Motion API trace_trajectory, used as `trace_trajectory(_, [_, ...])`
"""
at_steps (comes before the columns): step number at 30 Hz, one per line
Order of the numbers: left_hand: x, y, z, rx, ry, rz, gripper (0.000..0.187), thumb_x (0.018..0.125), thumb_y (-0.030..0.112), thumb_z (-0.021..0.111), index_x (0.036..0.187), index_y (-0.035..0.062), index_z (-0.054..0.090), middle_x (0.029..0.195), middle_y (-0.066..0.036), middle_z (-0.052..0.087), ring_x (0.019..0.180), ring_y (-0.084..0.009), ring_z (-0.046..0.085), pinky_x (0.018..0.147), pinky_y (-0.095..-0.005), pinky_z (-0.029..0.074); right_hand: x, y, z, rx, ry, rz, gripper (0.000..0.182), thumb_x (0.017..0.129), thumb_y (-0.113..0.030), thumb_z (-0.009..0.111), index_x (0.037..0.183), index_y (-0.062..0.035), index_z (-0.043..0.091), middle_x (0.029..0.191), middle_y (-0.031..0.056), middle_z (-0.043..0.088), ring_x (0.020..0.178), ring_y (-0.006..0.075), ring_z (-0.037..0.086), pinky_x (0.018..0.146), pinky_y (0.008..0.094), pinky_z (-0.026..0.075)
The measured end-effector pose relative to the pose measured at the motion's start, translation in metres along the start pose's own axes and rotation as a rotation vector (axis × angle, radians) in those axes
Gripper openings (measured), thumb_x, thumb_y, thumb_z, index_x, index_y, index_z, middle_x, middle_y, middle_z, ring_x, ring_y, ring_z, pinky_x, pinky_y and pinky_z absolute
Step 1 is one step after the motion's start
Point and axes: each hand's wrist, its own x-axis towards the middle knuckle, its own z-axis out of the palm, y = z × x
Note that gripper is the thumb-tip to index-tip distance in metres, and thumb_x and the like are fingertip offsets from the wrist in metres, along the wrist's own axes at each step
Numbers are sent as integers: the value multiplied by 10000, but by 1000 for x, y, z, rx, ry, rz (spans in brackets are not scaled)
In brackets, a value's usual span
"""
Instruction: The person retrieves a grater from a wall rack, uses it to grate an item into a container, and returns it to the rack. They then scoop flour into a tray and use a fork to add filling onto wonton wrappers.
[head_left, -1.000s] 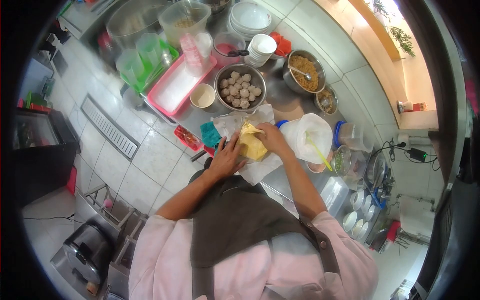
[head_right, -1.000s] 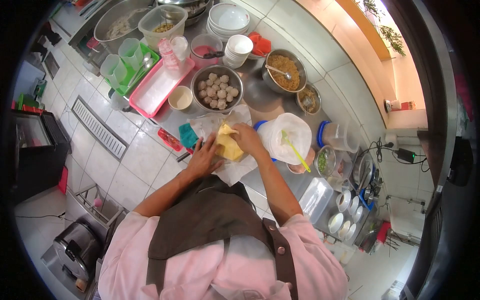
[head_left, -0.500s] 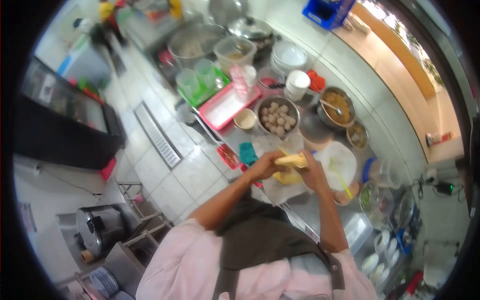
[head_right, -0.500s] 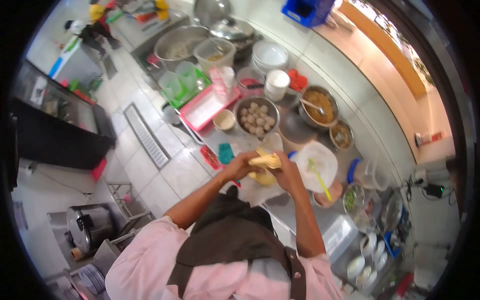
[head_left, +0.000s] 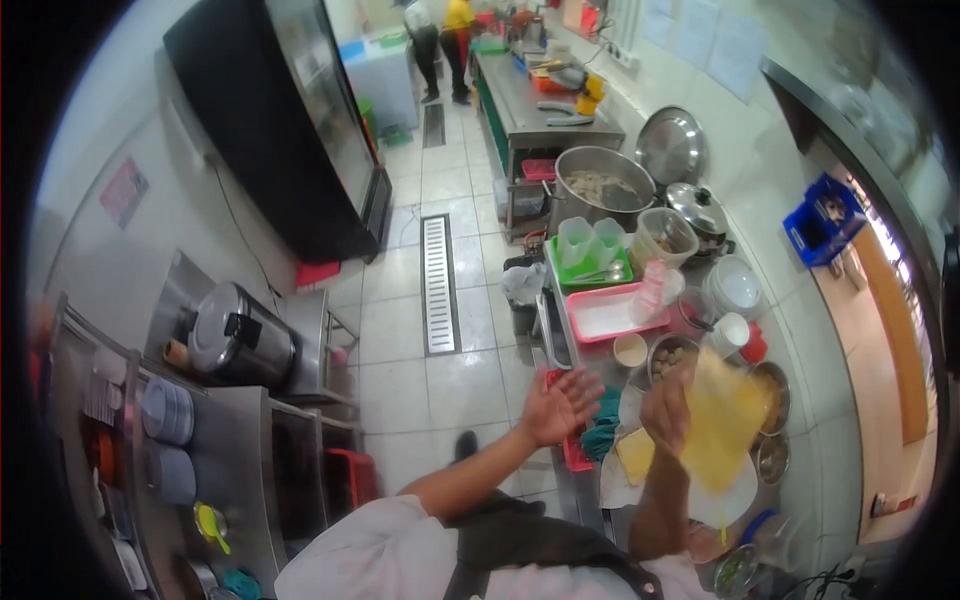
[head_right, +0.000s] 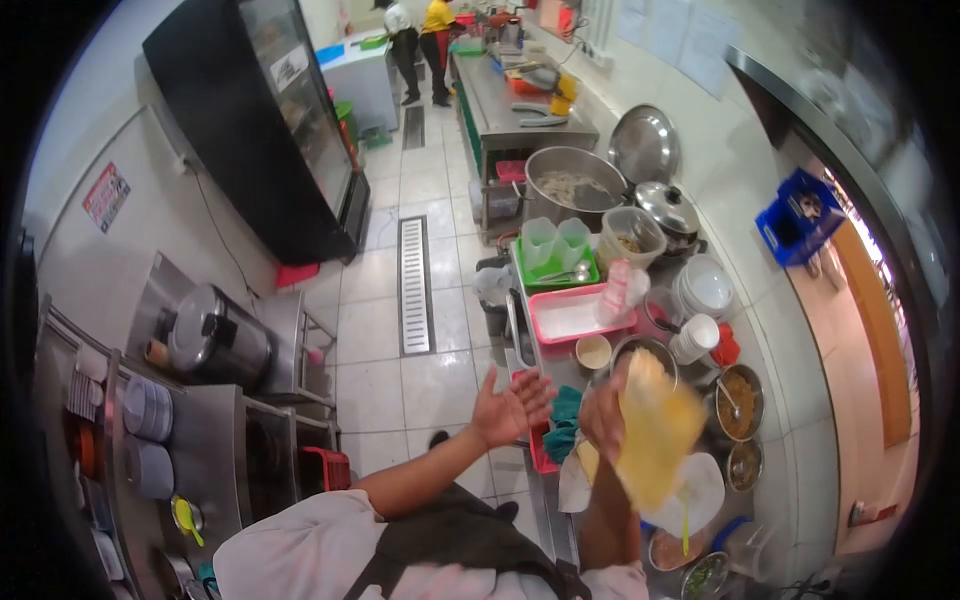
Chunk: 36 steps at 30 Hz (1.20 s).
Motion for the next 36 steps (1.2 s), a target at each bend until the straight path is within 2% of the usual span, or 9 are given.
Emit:
trace_trajectory(3, [-2,68,8,-68,-122,133,780,919,693,330,1377,78,473,1395,-154,501,1308,-354,446,1105,-519,321,49,64,-51,83,174,-40,407,959,-391,482,1215,-75,484,851,77,635,764,278,660,653,407,507])
trace_trajectory(6, [-27,150,39,-133,-421,169,803,918,706,305,1420,89,421,1409,-139,491,1294,-345,461,1115,-509,311,86,148,-138,-49,1032,-43,395,949,-375,506,1174,-51,520,868,92,683,721,311,666,614,428,514])
trace_trajectory(10, [-47,254,3,-48,27,367,825,914,715,293,1452,95,374,1444,-129,455,1314,-338,441,1129,-511,284,202,219,-169,-2067,327,572,314,963,-337,563,1026,-37,629,936,73,692,805,201,657,650,379,519])
trace_trajectory(19, [-41,368,21,-204,-87,326,798,894,723,361,1405,114,430,1394,-138,500,1276,-314,484,1075,-498,352,209,222,-304,-248,526,52,522,930,-356,587,1361,-85,470,1243,184,591,1134,278,588,979,391,472])
trace_trajectory(24, [-24,379,7,-149,-141,195,891,880,771,268,1496,129,303,1507,-141,359,1366,-342,370,1144,-526,239,280,252,-242,-2237,474,849,377,881,-229,581,1233,-97,548,860,281,623,837,372,649,761,382,528])
trace_trajectory(28, [-22,366,17,-138,-107,138,897,881,767,275,1491,110,306,1508,-153,356,1373,-360,353,1146,-517,241,285,221,-210,-1805,527,564,368,918,-292,590,1212,-73,566,925,222,670,853,325,668,746,366,534])
trace_trajectory(30, [-12,356,17,-122,-79,107,891,867,767,339,1486,126,323,1504,-123,368,1367,-324,371,1153,-515,223,281,208,-185,-896,862,374,438,946,-394,582,1205,-41,569,1016,122,693,876,281,674,766,363,529])
trace_trajectory(35, [24,330,-24,-59,-427,-107,916,861,770,353,1472,88,338,1481,-138,396,1334,-335,405,1135,-533,244,175,200,-267,-1954,101,71,459,892,-405,619,1205,-74,567,1017,169,683,846,310,680,735,416,545])
trace_trajectory(36, [16,315,-3,-7,-307,-147,916,869,765,333,1472,76,333,1485,-150,390,1344,-349,391,1135,-525,254,190,197,-228,-2178,358,463,423,870,-373,626,1174,-86,571,961,187,681,822,349,673,721,450,536])
